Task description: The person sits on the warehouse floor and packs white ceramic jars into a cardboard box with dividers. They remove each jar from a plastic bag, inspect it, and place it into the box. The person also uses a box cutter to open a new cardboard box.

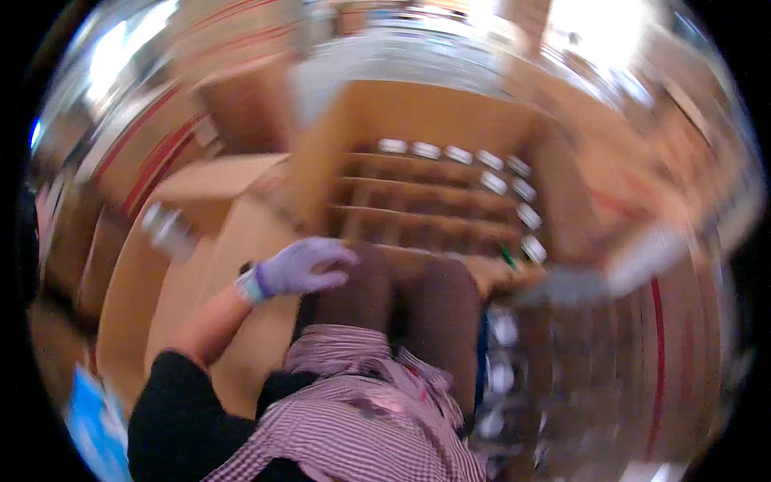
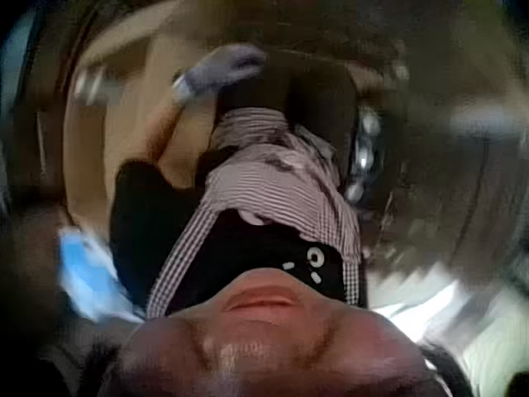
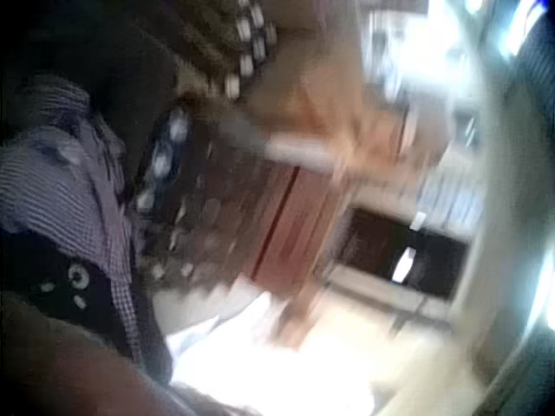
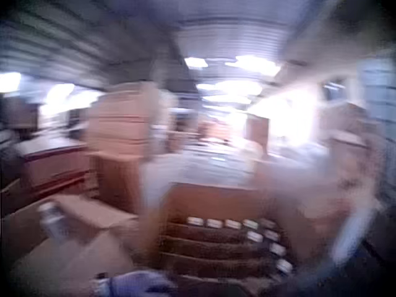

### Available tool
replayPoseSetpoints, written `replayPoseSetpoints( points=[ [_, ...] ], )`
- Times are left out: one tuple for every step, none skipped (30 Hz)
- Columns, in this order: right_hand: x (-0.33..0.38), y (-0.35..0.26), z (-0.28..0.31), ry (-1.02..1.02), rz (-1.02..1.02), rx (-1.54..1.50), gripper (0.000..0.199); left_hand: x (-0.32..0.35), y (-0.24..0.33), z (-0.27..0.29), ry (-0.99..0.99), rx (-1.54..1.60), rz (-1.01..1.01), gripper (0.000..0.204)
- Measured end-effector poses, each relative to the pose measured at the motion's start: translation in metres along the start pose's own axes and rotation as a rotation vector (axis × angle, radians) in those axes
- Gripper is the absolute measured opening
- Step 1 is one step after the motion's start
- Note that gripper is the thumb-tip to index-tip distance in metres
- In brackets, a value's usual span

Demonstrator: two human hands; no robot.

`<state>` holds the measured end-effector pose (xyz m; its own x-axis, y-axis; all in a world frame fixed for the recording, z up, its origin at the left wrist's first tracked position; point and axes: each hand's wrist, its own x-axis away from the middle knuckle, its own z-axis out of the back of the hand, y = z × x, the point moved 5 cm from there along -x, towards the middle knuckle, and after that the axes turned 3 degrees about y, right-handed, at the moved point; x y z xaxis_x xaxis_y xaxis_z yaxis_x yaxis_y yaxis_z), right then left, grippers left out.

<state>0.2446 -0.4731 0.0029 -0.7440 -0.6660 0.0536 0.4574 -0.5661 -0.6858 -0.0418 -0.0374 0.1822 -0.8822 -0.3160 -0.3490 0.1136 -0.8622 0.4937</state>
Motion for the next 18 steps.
replayPoseSetpoints(
  points=[
    [-0.018, -0.017, -0.015, -0.051, 0.052, 0.006, 0.057, 0.021, -0.018, 0.026, 0.093, -0.007, 0.104, 0.034],
    [-0.037, -0.034, -0.031, -0.121, 0.109, 0.025, 0.057, 0.056, -0.041, 0.045, 0.224, -0.061, 0.170, 0.035],
    [-0.056, -0.050, -0.047, -0.194, 0.151, 0.046, 0.057, 0.098, -0.057, 0.073, 0.334, -0.154, 0.257, 0.036],
    [-0.073, -0.068, -0.063, -0.273, 0.200, 0.070, 0.057, 0.146, -0.069, 0.098, 0.429, -0.246, 0.342, 0.037],
    [-0.085, -0.078, -0.071, -0.311, 0.207, 0.083, 0.057, 0.195, -0.092, 0.126, 0.596, -0.400, 0.477, 0.037],
    [-0.152, -0.109, -0.085, -0.418, 0.295, 0.120, 0.057, 0.227, -0.106, 0.149, 0.773, -0.608, 0.662, 0.038],
    [-0.166, -0.116, -0.091, -0.465, 0.279, 0.137, 0.057, 0.282, -0.121, 0.175, 0.962, -0.814, 0.731, 0.042],
    [-0.175, -0.119, -0.100, -0.484, 0.249, 0.143, 0.057, 0.330, -0.142, 0.197, 1.121, -0.842, 0.825, 0.047],
    [-0.187, -0.120, -0.097, -0.501, 0.214, 0.180, 0.057, 0.380, -0.159, 0.204, 1.252, -0.586, 0.817, 0.042],
    [-0.196, -0.116, -0.092, -0.513, 0.171, 0.221, 0.057, 0.422, -0.182, 0.213, 1.391, -0.328, 0.777, 0.037],
    [-0.198, -0.104, -0.079, -0.500, 0.098, 0.265, 0.057, 0.429, -0.199, 0.219, 1.423, -0.162, 0.786, 0.042],
    [-0.199, -0.089, -0.065, -0.486, 0.019, 0.307, 0.058, 0.440, -0.208, 0.226, 1.466, -0.013, 0.797, 0.047],
    [-0.214, -0.079, -0.061, -0.501, -0.014, 0.353, 0.058, 0.500, -0.226, 0.243, 1.429, -0.364, 0.893, 0.057],
    [-0.218, -0.058, -0.050, -0.506, -0.079, 0.404, 0.058, 0.543, -0.252, 0.258, 1.265, -0.954, 1.084, 0.069],
    [-0.218, -0.034, -0.038, -0.515, -0.143, 0.463, 0.058, 0.573, -0.274, 0.269, 1.102, -1.339, 1.290, 0.080],
    [-0.209, -0.007, -0.020, -0.525, -0.216, 0.519, 0.058, 0.591, -0.299, 0.275, 0.978, -1.436, 1.466, 0.091],
    [-0.191, 0.020, 0.002, -0.528, -0.288, 0.585, 0.059, 0.589, -0.332, 0.271, 0.927, -1.251, 1.542, 0.092],
    [-0.183, 0.042, 0.021, -0.541, -0.317, 0.652, 0.059, 0.598, -0.355, 0.262, 0.881, -1.073, 1.629, 0.093]
  ],
)
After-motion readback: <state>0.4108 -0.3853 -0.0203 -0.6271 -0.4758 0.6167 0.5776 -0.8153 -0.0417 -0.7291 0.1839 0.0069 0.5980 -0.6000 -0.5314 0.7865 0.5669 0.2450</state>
